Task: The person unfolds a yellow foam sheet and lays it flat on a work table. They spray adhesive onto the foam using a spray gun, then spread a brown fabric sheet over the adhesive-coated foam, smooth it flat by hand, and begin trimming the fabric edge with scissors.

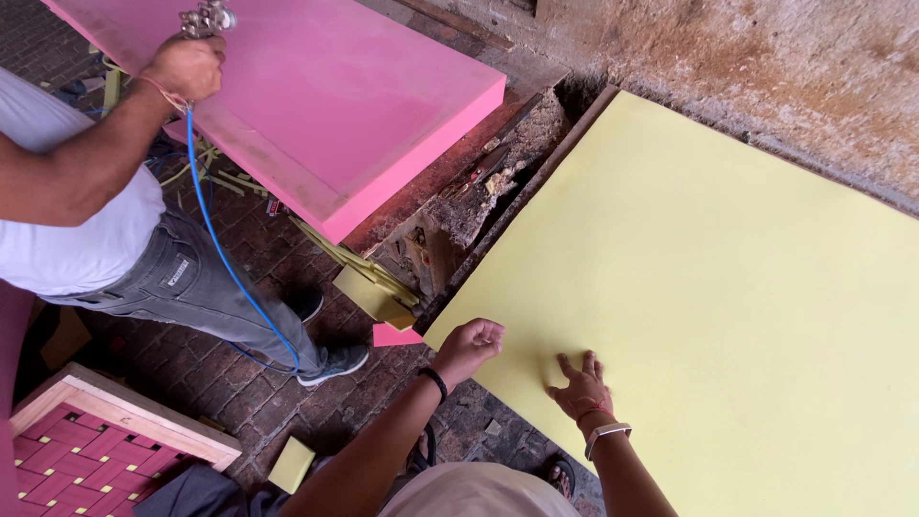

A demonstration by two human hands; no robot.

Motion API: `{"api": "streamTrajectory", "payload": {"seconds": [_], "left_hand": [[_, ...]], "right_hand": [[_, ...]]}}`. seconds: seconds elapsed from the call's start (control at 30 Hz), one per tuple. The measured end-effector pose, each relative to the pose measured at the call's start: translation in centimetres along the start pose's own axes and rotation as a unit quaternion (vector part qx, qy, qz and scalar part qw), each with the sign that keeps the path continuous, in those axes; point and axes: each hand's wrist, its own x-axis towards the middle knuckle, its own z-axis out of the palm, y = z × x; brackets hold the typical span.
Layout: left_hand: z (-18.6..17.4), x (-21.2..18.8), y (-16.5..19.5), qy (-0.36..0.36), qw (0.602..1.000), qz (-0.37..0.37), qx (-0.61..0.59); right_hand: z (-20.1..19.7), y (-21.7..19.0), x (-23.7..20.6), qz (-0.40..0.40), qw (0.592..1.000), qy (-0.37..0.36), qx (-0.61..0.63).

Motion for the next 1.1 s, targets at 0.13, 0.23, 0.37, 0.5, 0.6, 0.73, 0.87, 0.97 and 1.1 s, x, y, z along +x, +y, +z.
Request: {"api": "streamTrajectory", "payload": {"seconds": [0.13,0.23,0.37,0.5,0.6,0.73,0.87,0.97,1.1], "left_hand": [[-0.2,-0.3,0.3,0.012,0.999,-0.032,0.041],[-0.4,-0.8,0.5,0.031,0.998,-0.032,0.035],[-0.6,-1.5,0.6,0.041,0.998,-0.034,0.027],[-0.7,-1.9,0.7,0.048,0.997,-0.046,0.025],[-0.7,-2.1,0.9,0.053,0.997,-0.048,0.019],[-0.9,-2.2,1.2,0.050,0.998,-0.036,0.003],[-1.3,-2.2,1.3,-0.027,0.994,-0.089,-0.056],[-1.3,-2.2,0.9,-0.036,0.996,-0.059,-0.048],[-1.6,-1.8,0.1,-0.024,0.996,-0.057,-0.059]], "right_hand": [[0.3,0.2,0.1,0.000,1.000,-0.001,0.000],[0.5,0.3,0.0,0.000,1.000,-0.003,0.000],[0.8,0.5,-0.2,0.003,1.000,0.001,0.000],[1.0,0.6,-0.3,0.000,1.000,0.008,0.003],[0.9,0.7,-0.4,-0.002,1.000,0.011,0.002],[0.6,0.5,-0.7,0.000,1.000,0.005,-0.003],[0.3,0.3,-0.8,0.004,1.000,0.004,-0.004],[0.4,0.3,-0.7,0.006,1.000,0.004,-0.007],[0.4,0.1,-0.2,0.009,1.000,-0.004,-0.005]]}}
